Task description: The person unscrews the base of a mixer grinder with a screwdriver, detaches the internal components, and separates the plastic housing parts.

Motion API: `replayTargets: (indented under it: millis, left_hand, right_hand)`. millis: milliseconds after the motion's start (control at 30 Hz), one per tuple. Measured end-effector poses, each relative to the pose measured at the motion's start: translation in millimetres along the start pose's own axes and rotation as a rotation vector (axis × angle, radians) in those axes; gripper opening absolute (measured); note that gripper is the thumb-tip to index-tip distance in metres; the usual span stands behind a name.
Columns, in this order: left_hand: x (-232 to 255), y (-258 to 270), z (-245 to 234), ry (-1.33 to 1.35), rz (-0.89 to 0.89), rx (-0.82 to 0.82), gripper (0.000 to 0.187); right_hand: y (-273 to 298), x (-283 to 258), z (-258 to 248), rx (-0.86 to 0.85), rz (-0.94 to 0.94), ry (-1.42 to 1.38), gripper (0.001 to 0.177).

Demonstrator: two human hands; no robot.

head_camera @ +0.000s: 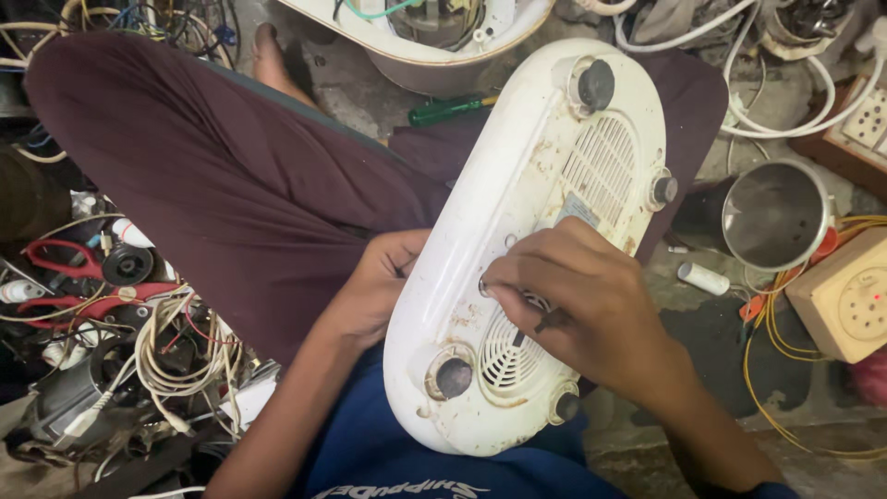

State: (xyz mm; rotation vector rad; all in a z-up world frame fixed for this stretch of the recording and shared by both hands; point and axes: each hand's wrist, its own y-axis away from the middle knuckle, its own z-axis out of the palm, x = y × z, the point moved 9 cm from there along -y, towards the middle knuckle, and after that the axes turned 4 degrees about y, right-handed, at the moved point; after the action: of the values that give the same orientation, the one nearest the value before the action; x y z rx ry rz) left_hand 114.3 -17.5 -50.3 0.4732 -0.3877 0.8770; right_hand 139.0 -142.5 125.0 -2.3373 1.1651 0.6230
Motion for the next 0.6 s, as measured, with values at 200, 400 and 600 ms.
replayTargets:
  millis: [200,400,600]
  left_hand:
    - [-3.0,-7.6,-2.8,-0.168,0.056,-0.005,0.043]
    - [-4.3,-9.2,28.2,-0.368,0.131,-0.098,0.035]
    - [1.0,-9.6,72.1,-0.403,0.095,-0.144,0.031]
  right_hand:
    - [-2.8,-3.3,-8.1,-0.022,-0.03,0.031,0.023]
    - [8.3,-6.7,-23.1,0.042,-0.017,0.033,0.024]
    - [33.3,-16.1,-59.1,0.224,-0.002,0.003,0.026]
